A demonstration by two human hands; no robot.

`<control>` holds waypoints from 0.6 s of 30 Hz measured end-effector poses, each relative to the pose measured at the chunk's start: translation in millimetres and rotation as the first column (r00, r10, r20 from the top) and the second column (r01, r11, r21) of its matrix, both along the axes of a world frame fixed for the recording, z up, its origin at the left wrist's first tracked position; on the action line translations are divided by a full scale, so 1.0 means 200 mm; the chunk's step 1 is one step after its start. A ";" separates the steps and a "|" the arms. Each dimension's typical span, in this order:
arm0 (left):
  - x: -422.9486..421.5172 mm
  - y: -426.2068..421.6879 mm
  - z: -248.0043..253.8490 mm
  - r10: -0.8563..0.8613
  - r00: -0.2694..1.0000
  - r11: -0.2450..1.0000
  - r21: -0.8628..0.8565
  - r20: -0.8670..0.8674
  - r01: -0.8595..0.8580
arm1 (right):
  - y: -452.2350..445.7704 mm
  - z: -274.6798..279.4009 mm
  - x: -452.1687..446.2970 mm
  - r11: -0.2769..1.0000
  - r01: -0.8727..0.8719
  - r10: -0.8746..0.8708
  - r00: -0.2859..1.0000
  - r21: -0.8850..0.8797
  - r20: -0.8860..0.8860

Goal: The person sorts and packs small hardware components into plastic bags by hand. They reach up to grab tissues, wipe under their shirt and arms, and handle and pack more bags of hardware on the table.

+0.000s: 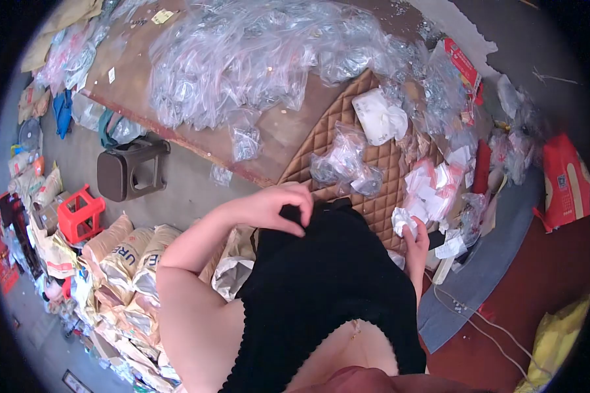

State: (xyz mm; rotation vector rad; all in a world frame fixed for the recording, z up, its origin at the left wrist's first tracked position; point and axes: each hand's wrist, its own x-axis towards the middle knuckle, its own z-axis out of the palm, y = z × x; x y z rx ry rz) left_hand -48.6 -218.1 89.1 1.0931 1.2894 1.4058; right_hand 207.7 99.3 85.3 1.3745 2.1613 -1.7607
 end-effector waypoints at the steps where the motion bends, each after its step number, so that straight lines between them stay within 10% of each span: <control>1: -0.01 -0.06 0.01 0.007 1.000 1.000 0.001 0.001 -0.007 | 0.01 0.00 0.01 1.000 -0.007 0.007 1.000 0.001 0.001; 3: -0.02 -0.16 0.04 -0.327 0.939 0.943 -0.025 0.108 0.332 | 0.01 -0.03 0.04 1.000 0.001 -0.001 1.000 0.017 0.003; 6: -0.01 -0.20 0.15 -0.349 0.896 0.873 -0.252 0.273 0.417 | 0.00 -0.03 0.05 1.000 -0.018 0.019 1.000 0.020 -0.010; 18: 0.02 -0.27 0.18 -0.026 0.992 0.969 -0.242 0.124 0.055 | -0.05 -0.02 0.06 1.000 -0.007 0.006 0.998 -0.013 -0.056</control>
